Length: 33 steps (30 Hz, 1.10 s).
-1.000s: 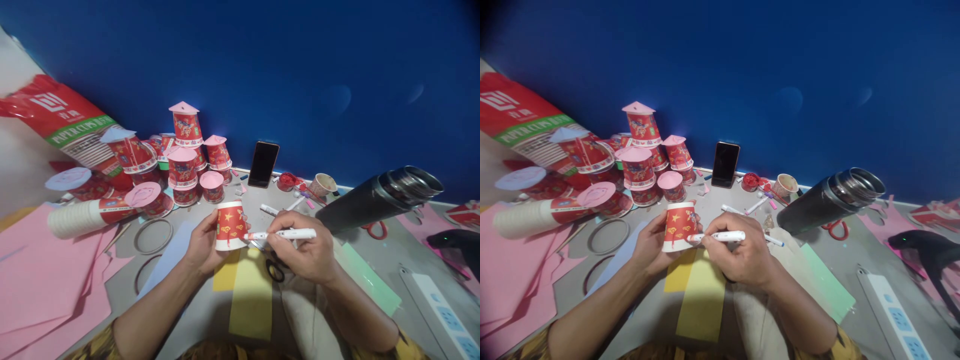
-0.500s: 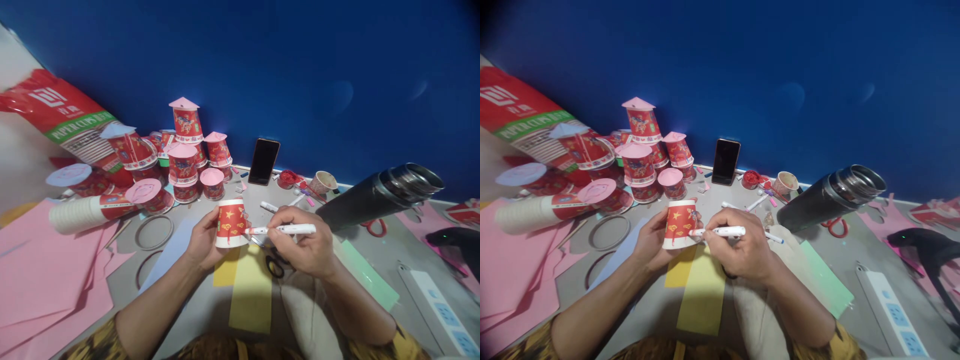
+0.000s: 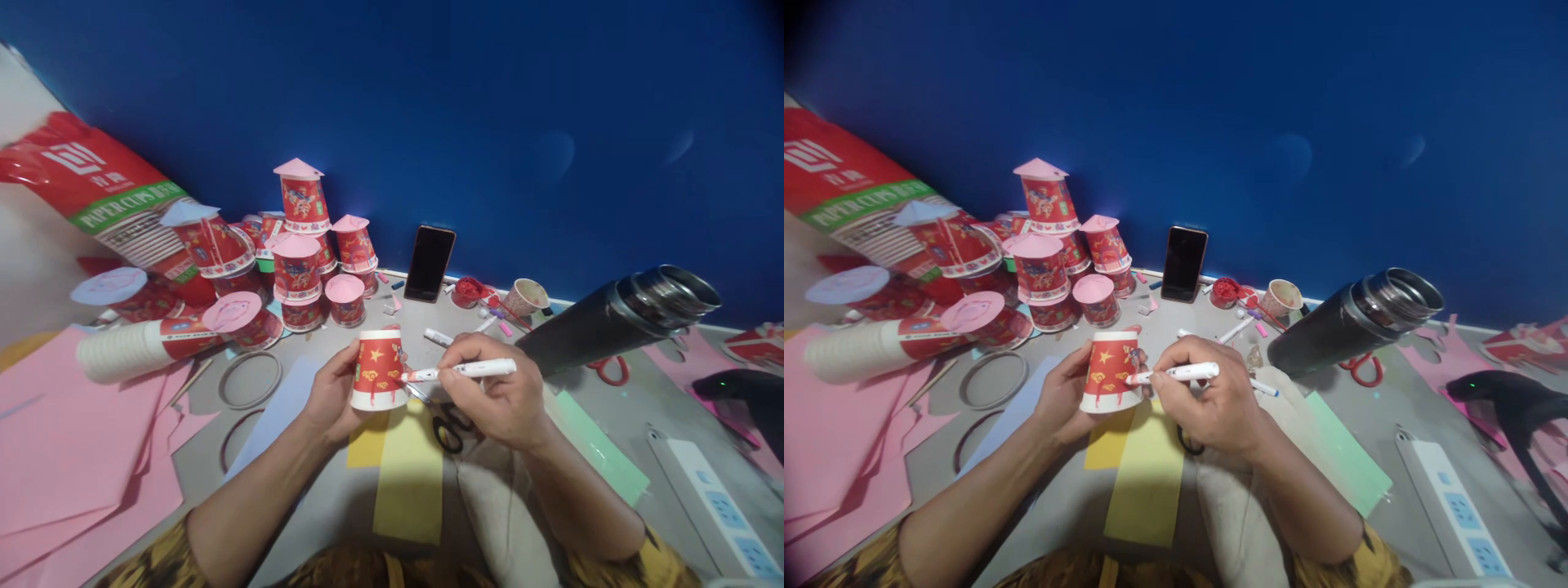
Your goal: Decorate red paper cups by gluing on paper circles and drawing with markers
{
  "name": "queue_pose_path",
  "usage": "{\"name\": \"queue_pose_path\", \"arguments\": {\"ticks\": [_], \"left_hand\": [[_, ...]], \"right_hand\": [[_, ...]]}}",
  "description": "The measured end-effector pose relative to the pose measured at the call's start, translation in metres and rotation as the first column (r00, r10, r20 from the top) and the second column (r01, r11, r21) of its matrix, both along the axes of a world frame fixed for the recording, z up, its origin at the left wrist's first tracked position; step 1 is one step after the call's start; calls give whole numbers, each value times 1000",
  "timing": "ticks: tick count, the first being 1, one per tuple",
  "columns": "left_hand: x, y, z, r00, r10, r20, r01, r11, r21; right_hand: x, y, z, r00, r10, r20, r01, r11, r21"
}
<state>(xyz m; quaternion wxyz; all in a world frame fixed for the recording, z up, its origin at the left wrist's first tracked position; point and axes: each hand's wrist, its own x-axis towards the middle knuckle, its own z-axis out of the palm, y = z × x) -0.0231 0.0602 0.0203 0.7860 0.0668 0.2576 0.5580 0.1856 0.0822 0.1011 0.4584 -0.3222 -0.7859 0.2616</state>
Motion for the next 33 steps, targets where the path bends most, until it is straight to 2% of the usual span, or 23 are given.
{"name": "queue_pose_path", "arguments": {"ticks": [6,13,21,33], "left_hand": [[-1,0,2,1000,0,-29,-1,999,-33],[1,0,1,1000,-21,-18,20,999,-38],[0,-1,0,999,-38,-4,38,999,35],[3,0,3,998,-8,-54,5,999,-54]], "right_hand": [[2,0,0,994,101,37,-100,995,-25],[0,1,-3,1000,0,-11,0,1000,2],[0,0,-1,1000,26,-1,-26,998,50],[-4,-2,-3,999,33,-40,-31,998,61]]}}
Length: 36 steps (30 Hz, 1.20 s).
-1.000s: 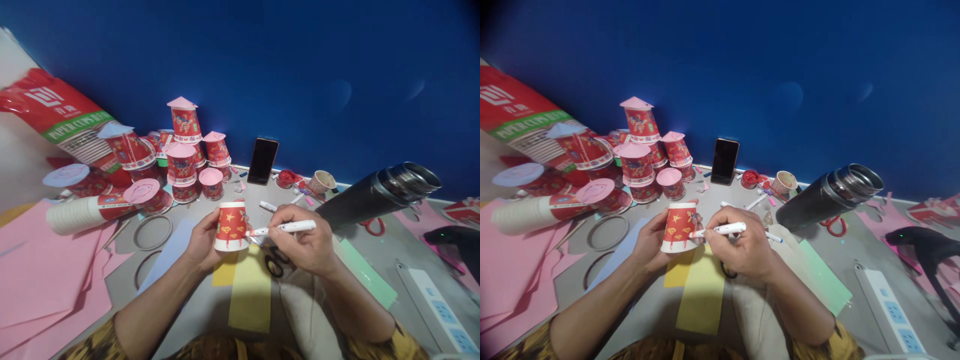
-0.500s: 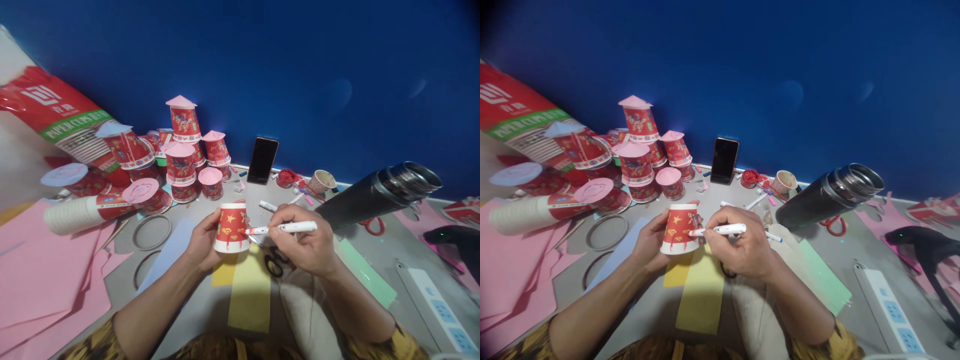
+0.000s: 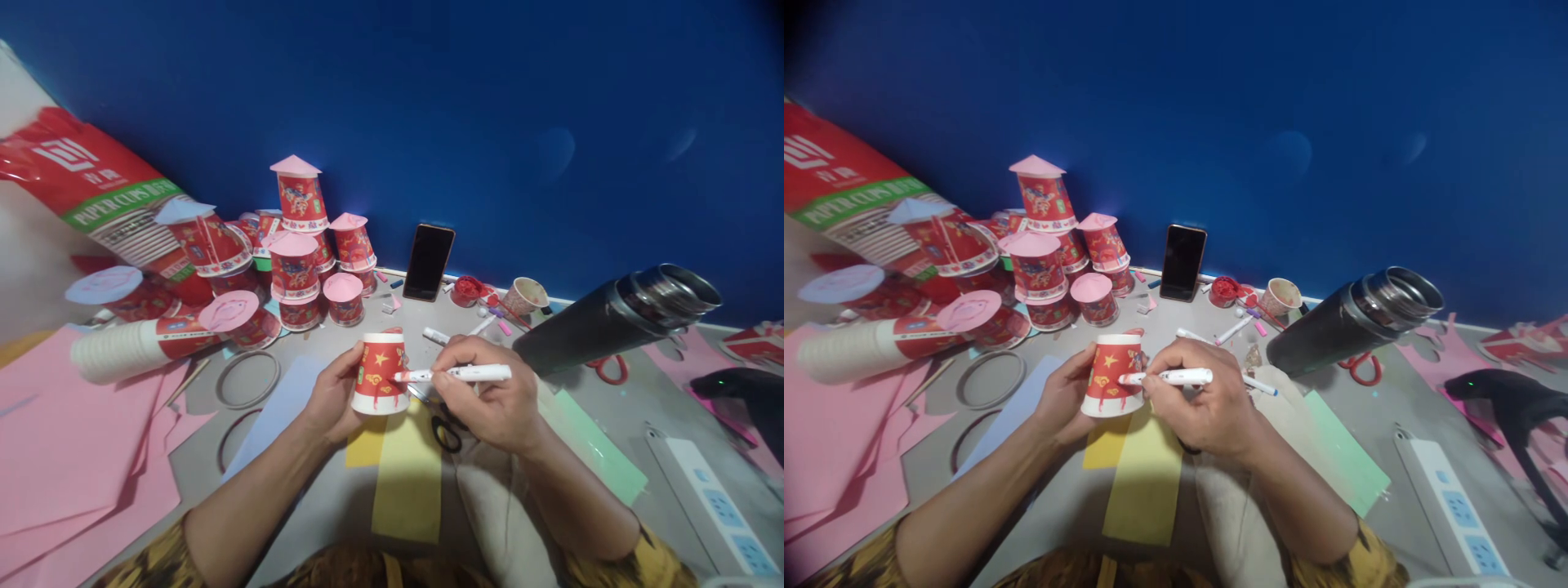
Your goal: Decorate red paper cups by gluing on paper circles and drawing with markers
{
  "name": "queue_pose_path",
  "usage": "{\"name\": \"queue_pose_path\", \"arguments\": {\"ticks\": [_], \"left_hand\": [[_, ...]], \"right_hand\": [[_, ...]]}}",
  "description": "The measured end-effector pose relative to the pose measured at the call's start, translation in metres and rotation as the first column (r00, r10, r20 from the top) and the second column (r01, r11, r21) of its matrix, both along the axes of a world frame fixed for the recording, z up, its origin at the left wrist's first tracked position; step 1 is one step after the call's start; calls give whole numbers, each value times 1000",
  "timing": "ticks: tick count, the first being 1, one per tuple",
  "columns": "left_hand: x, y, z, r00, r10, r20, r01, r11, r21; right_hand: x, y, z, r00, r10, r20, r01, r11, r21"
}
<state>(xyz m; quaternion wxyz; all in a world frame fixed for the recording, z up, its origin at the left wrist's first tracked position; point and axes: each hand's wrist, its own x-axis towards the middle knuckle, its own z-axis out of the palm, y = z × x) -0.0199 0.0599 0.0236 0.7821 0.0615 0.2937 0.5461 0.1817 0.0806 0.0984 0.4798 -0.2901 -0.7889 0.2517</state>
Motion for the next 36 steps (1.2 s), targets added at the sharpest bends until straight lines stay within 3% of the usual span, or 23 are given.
{"name": "queue_pose_path", "arguments": {"ticks": [10,17,24,30,36], "left_hand": [[1,0,1,999,37,-24,-38,998,-43],[2,0,-1,999,-1,-36,0,999,-37],[6,1,4,999,18,-49,-22,996,-85],[7,2,11,998,52,-48,-58,990,-129],[12,3,18,993,47,-110,-66,982,-179]], "right_hand": [[4,2,-1,999,-42,20,41,997,58],[0,1,-4,1000,-7,22,6,999,44],[-3,0,-6,998,54,18,-55,998,43],[-2,1,-5,1000,21,20,-23,998,57],[-1,1,-5,993,91,81,-95,994,47]]}}
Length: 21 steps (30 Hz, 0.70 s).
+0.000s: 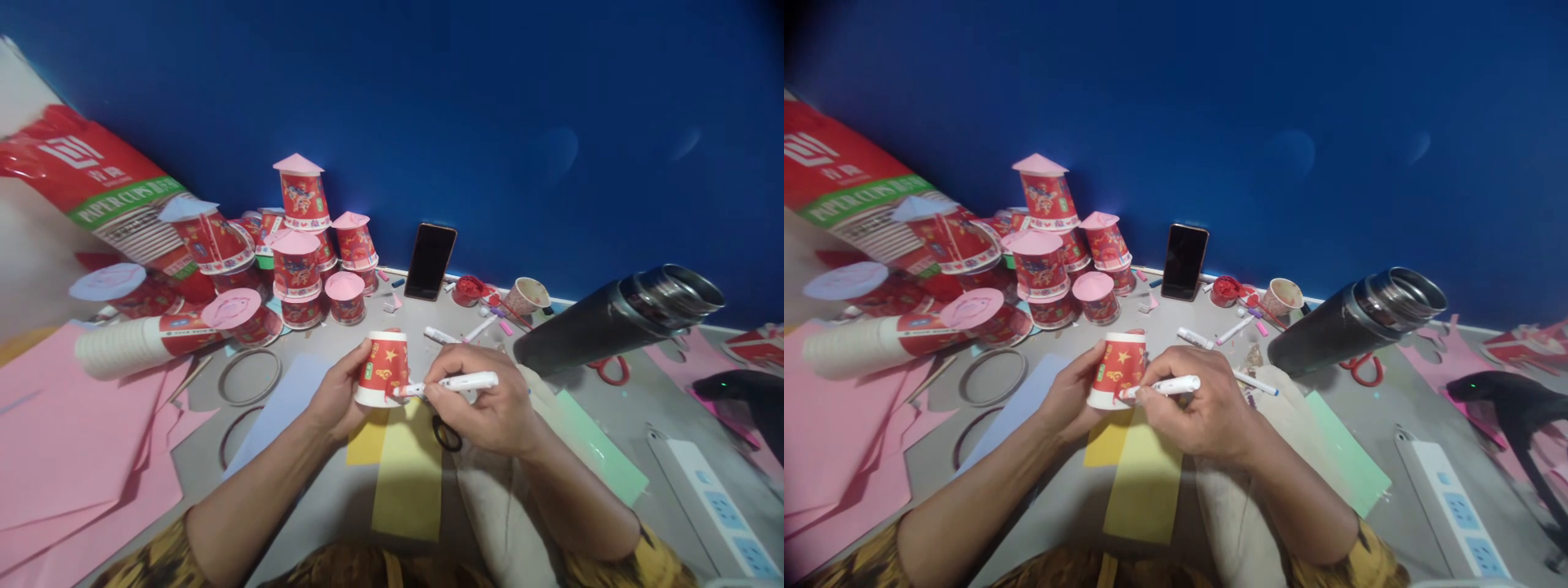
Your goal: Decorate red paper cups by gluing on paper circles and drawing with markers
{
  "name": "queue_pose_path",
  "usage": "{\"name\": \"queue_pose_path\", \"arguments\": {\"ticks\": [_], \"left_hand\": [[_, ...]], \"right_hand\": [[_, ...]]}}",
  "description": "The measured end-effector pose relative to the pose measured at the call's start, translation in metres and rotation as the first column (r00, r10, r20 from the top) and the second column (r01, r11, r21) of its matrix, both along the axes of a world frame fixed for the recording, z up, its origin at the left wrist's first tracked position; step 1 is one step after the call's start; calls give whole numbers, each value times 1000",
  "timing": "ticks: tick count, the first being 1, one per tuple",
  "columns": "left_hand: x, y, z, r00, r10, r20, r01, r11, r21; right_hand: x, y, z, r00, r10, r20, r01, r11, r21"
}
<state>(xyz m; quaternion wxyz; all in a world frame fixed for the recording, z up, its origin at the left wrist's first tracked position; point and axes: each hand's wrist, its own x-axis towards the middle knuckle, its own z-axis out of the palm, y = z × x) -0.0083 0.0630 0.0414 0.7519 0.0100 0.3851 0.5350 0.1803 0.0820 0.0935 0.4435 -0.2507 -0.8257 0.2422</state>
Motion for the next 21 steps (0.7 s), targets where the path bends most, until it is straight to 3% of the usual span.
{"name": "queue_pose_path", "arguments": {"ticks": [6,13,21], "left_hand": [[2,1,3,999,48,-15,-48,998,-39],[2,1,2,999,27,-37,-28,999,-32],[0,0,-2,1000,19,-25,-19,1000,-2]], "right_hand": [[-1,0,-1,1000,-26,-16,27,999,26],[1,-2,0,998,42,56,-38,997,-66],[1,0,-1,998,39,53,-36,997,-71]]}}
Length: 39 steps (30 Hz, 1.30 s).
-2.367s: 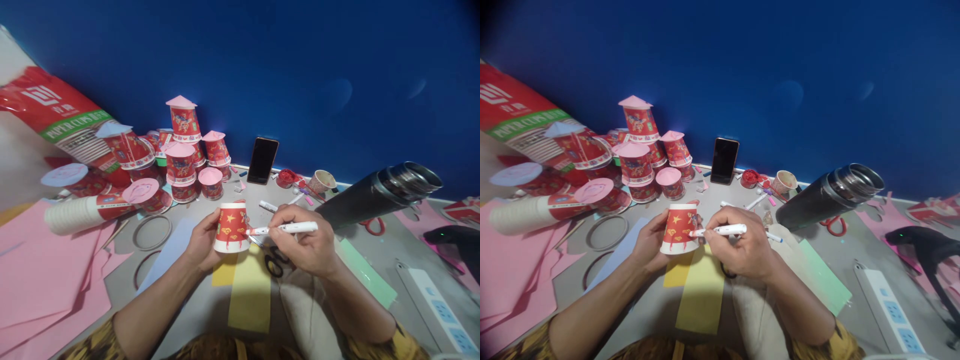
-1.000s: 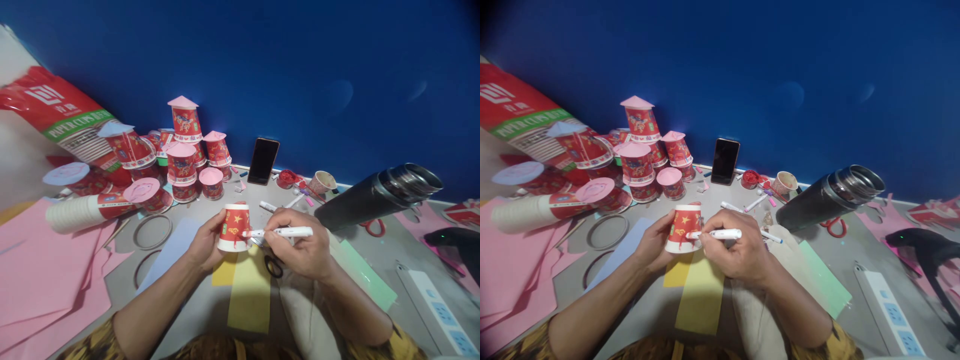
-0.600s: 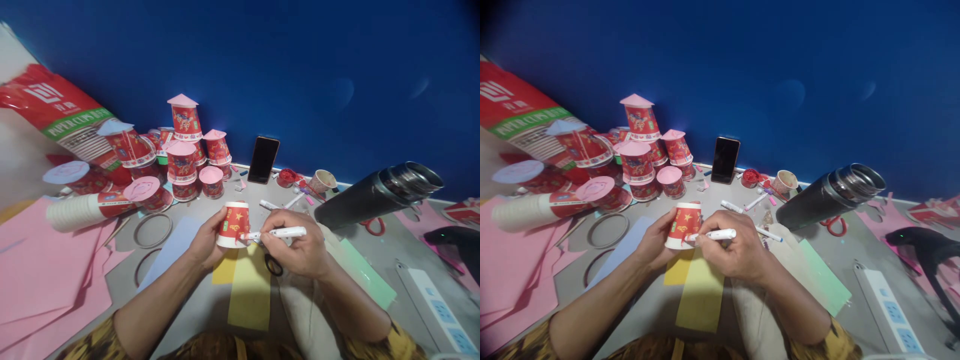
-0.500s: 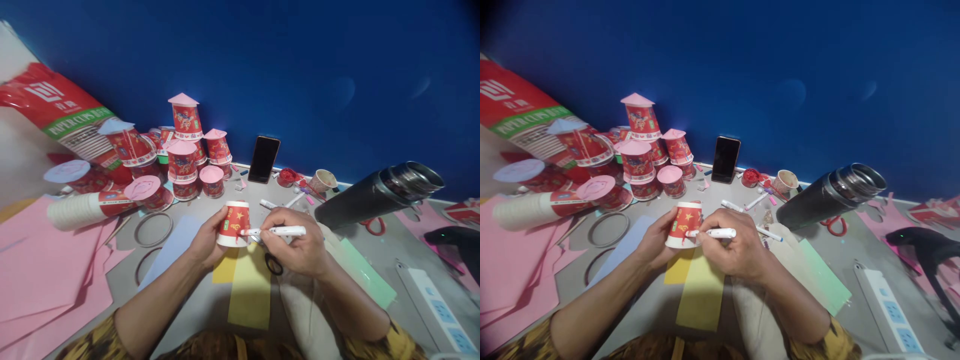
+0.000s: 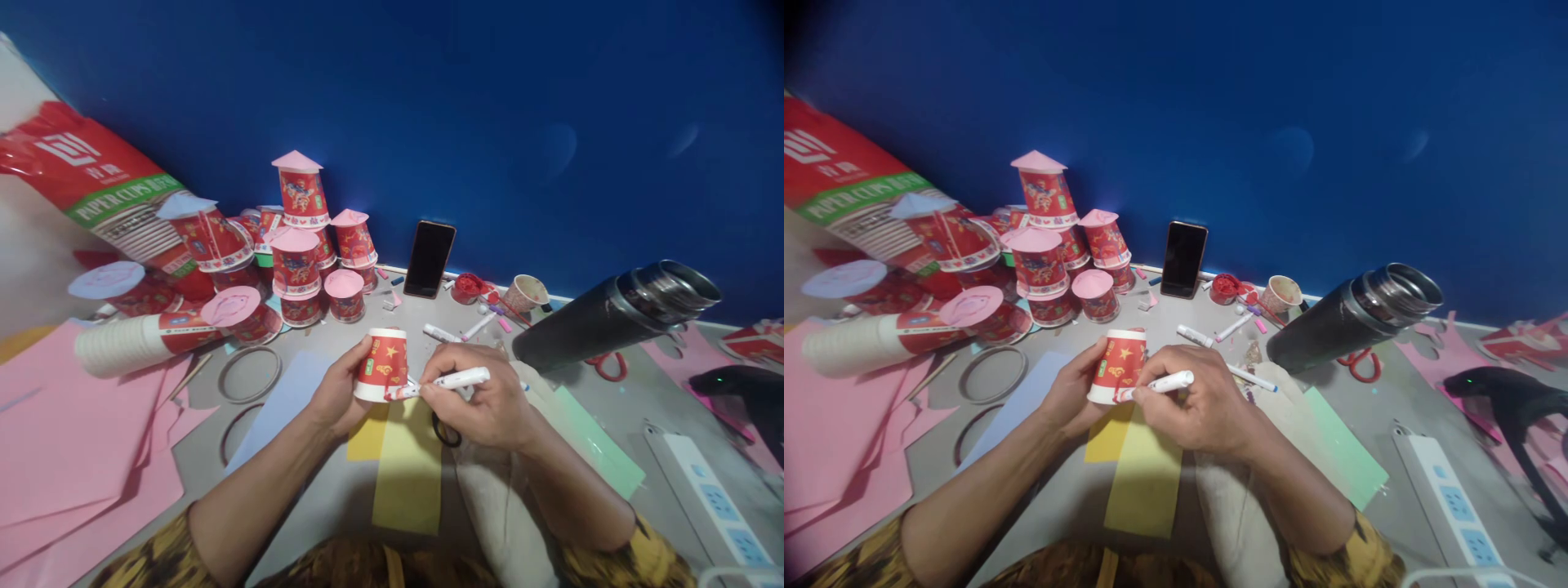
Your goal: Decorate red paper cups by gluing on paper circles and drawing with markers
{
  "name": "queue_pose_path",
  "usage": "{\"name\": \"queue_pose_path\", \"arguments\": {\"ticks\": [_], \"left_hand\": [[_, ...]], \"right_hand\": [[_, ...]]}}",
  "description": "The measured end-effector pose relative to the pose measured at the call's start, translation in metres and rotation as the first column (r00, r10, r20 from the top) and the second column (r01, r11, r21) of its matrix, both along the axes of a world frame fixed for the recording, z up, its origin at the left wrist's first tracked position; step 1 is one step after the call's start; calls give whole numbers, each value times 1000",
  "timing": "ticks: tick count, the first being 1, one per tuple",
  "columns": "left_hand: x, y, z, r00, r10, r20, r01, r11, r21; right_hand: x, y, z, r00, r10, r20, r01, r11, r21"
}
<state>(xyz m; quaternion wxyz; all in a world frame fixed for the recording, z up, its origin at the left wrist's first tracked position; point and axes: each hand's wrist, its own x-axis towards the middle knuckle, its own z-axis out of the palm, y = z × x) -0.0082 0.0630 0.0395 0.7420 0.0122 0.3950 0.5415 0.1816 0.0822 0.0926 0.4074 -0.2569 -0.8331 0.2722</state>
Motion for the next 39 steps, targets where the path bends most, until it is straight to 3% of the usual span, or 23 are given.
{"name": "queue_pose_path", "arguments": {"ticks": [9,15,21,28,39], "left_hand": [[-2,-1,-6,999,-6,48,4,999,35],[-3,-1,-6,997,-21,74,16,997,77],[-6,-2,-10,998,-9,69,2,996,92],[-8,-2,-11,997,-40,67,34,996,86],[-9,-1,-12,994,-40,105,27,993,119]], "right_hand": [[0,1,4,990,-124,-59,127,991,48],[-2,-1,2,992,-92,-87,100,991,91],[3,1,6,971,-234,-54,237,970,54],[-2,-3,5,980,-176,-92,184,980,76],[0,-1,8,975,-206,-85,210,977,41]]}}
